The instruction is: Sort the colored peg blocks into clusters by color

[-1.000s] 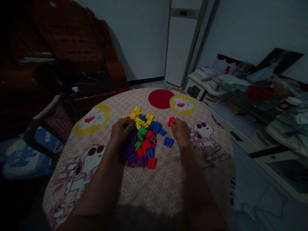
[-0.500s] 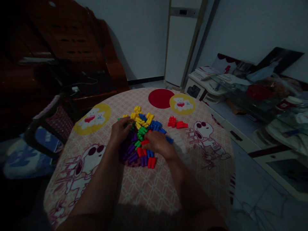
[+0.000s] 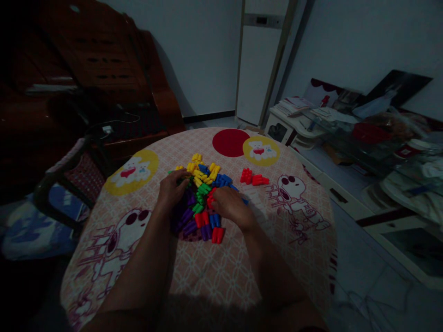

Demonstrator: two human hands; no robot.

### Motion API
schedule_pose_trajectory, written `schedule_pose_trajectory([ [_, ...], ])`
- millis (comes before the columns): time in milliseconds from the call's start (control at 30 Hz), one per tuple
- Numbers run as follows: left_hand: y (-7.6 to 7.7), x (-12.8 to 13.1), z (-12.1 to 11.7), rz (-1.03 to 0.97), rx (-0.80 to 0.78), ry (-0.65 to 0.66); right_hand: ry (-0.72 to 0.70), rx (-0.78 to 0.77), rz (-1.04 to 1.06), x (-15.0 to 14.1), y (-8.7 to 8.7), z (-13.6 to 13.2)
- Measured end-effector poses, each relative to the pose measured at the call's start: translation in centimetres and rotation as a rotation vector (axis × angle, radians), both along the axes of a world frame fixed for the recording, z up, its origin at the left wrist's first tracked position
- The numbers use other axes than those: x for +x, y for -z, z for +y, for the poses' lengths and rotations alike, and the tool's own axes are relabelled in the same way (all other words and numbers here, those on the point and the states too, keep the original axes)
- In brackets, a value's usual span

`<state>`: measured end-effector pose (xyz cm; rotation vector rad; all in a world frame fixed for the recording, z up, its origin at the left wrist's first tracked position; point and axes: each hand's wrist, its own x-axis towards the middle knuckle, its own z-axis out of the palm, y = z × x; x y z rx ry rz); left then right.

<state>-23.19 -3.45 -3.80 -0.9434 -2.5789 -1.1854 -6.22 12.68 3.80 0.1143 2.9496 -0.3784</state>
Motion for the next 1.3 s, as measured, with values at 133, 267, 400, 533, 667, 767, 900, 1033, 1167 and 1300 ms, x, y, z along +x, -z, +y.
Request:
schedule_pose_trajectory([
  [133, -0.1, 0.0, 0.0, 0.001, -0.007, 0.001, 0.107, -0.037, 0.095, 0.6, -0.4, 3.0],
  [267, -0.2, 0.0, 0.0, -0.001, -0.008, 0.004, 0.315, -0.045, 0.245, 2.1, -0.8, 7.1],
  [400, -0.1, 0.0, 0.1, -0.003, 0.004, 0.004, 0.612, 0.023, 0.382, 3.7, -0.6, 10.5],
  [533, 0.0, 0.0, 0.0, -0.001, 0.002, 0.003, 0.876, 0.107, 0.420, 4.6, 0.4, 12.5],
  [667, 0.1, -0.1, 0.0, 0.007, 0.001, 0.006, 0.988, 0.183, 0.333, 5.5, 1.8, 13.9],
  [767, 0.2, -0.1, 0.0, 0.004, -0.003, 0.005, 1.019, 0.204, 0.238, 6.0, 2.5, 14.7],
  [900, 0.1, -0.1, 0.1, 0.001, -0.010, 0.000, 0.929, 0.201, 0.328, 5.9, 3.2, 15.1],
  [1033, 0.0, 0.0, 0.1, 0.009, -0.011, 0.007, 0.570, 0.160, 0.475, 4.7, 4.3, 14.8],
  [1167, 0.1, -0.1, 0.0, 0.019, -0.011, 0.011, 0.419, 0.137, 0.416, 3.7, 5.4, 14.4],
  [1300, 0.2, -0.2, -0.1, 0.023, -0.015, 0.011, 0.409, 0.123, 0.440, 3.2, 5.8, 14.3],
])
